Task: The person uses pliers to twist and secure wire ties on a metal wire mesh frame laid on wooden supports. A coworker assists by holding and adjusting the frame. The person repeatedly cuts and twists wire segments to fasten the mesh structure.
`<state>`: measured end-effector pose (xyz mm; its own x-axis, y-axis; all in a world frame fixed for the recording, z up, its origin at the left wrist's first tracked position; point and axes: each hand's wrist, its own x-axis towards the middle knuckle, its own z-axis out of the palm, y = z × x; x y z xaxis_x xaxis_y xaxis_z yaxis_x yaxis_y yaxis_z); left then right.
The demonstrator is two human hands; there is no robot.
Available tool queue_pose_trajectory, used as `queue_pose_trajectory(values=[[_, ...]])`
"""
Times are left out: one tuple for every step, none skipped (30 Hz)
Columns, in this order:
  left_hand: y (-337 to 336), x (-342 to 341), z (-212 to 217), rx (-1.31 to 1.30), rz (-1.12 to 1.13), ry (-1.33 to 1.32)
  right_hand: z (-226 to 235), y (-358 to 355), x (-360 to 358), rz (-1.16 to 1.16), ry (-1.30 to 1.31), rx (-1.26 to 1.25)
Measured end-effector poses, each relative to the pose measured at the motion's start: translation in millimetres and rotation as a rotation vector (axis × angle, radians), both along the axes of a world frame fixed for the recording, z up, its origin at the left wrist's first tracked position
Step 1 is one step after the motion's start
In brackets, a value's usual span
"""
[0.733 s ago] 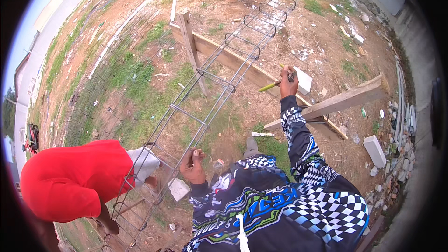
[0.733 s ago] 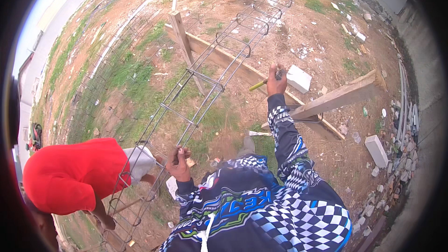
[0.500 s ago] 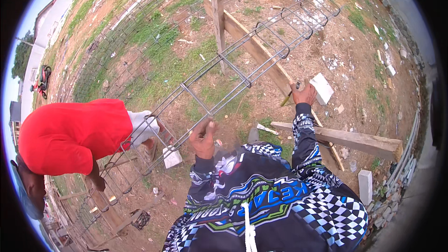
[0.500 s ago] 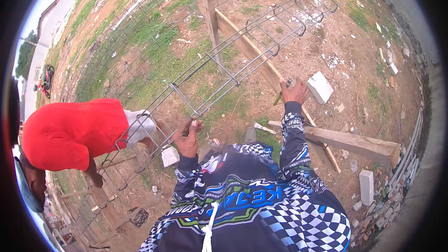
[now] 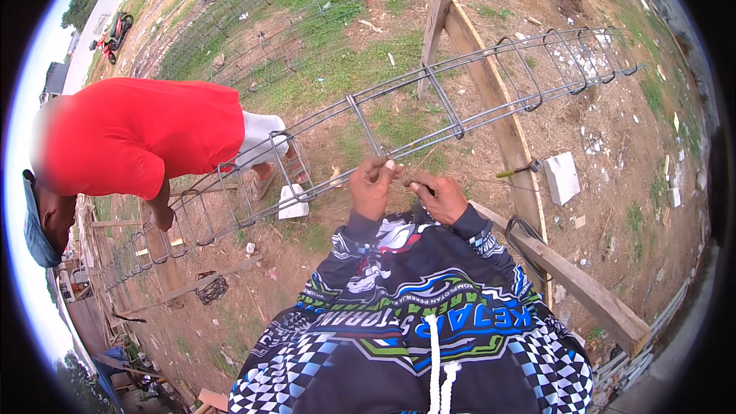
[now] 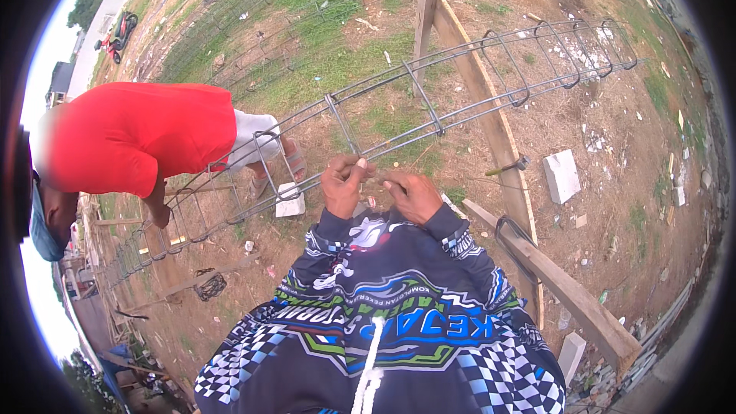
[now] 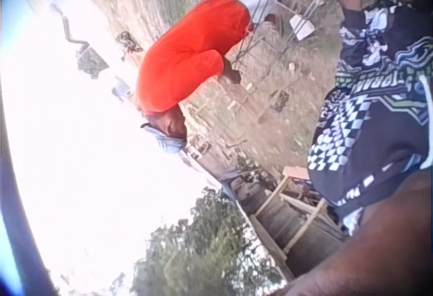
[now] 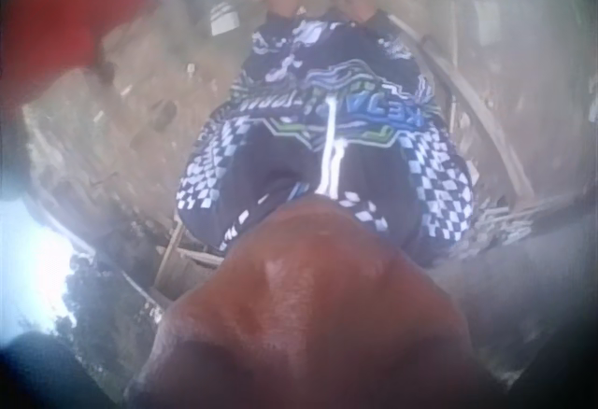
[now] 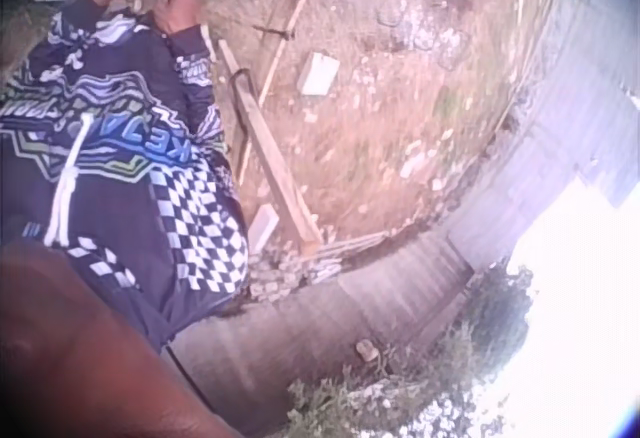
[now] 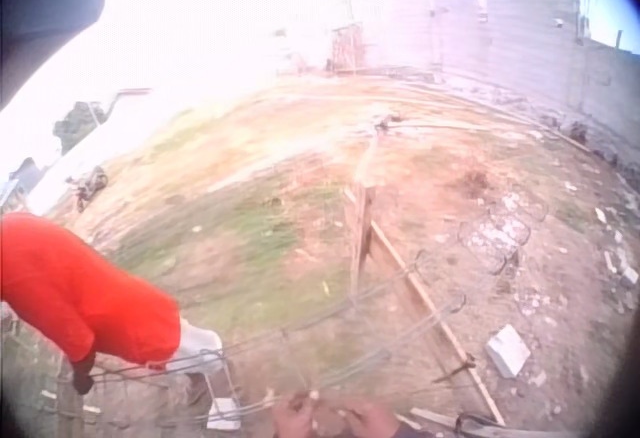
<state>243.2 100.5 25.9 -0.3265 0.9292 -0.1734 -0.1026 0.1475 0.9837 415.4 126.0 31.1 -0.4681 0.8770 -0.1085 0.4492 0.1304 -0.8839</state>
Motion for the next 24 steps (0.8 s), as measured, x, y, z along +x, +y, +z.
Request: queue_pose_trajectory(values=[[-7.0,-7.6,-2.0,-0.032,-0.009,0.006,0.9,-3.2,-4.8,0.022,-0.021,-0.005],[-10.0,-13.2,-1.1,-0.061,-0.018,0.006,2.3,-5.9,-8.4,0.043,-0.046,-0.007],[-11.6,-17.5,-0.2,-0.032,-0.012,0.006,3.4,-7.4,-12.4,0.065,-0.072,-0.008],[-13.0,-20.8,1.2,-0.004,-0.005,0.006,4.1,-7.1,-17.0,0.113,-0.037,-0.028],[-15.4,-24.3,2.8,0.022,-0.004,0.009,2.5,-4.9,-19.8,0.153,0.052,-0.288],[-17.4,-29.2,4.1,0.021,-0.014,-0.022,-0.4,-0.7,-22.1,0.194,0.139,-0.549],[-18.9,-34.4,5.5,0.02,-0.024,-0.053,-2.8,1.1,-26.6,0.233,0.222,-0.811],[-16.6,-38.5,9.6,0.027,-0.033,-0.088,-3.0,0.8,-33.3,0.16,0.233,-0.613],[-16.2,-41.2,14.7,0.064,0.0,-0.076,-3.0,-4.1,-40.9,0.089,0.246,-0.415],[-17.1,-43.0,21.0,0.102,0.032,-0.065,-1.4,-8.6,-48.4,0.017,0.26,-0.216],[-15.4,-45.6,28.3,0.144,0.058,-0.054,8.6,-9.7,-55.3,-0.024,0.23,-0.163],[-16.3,-48.9,32.4,0.196,0.041,-0.035,23.0,-11.5,-60.6,-0.06,0.204,-0.111],[-17.7,-52.6,36.1,0.248,0.023,-0.015,31.7,-11.5,-65.2,-0.099,0.179,-0.06],[-20.0,-52.9,40.1,0.29,0.001,-0.002,29.3,-12.6,-70.3,-0.126,0.232,-0.002],[-19.9,-52.7,44.9,0.303,0.009,-0.035,30.0,-12.3,-72.0,-0.128,0.219,-0.021],[-18.7,-52.2,51.2,0.316,0.016,-0.068,32.8,-11.1,-73.8,-0.13,0.206,-0.039],[-18.8,-51.6,54.7,0.329,0.027,-0.102,36.0,-11.3,-74.7,-0.131,0.191,-0.059],[-19.1,-52.2,55.4,0.29,0.044,-0.095,36.3,-12.3,-74.6,-0.122,0.183,-0.061],[-19.6,-53.7,55.7,0.251,0.061,-0.088,36.3,-13.4,-74.5,-0.114,0.175,-0.062],[-20.0,-55.9,55.3,0.213,0.077,-0.082,36.5,-14.3,-74.4,-0.106,0.167,-0.063],[-20.0,-58.4,54.4,0.218,0.075,-0.01,37.5,-14.9,-73.9,-0.089,0.144,-0.071],[-19.7,-61.7,53.4,0.221,0.072,0.062,39.1,-14.7,-72.8,-0.073,0.122,-0.079],[-19.3,-65.0,53.2,0.219,0.065,0.131,41.1,-14.9,-70.1,-0.061,0.097,-0.093],[-20.2,-74.2,53.9,0.183,-0.015,0.329,41.9,-13.0,-66.1,-0.025,0.072,-0.068]])
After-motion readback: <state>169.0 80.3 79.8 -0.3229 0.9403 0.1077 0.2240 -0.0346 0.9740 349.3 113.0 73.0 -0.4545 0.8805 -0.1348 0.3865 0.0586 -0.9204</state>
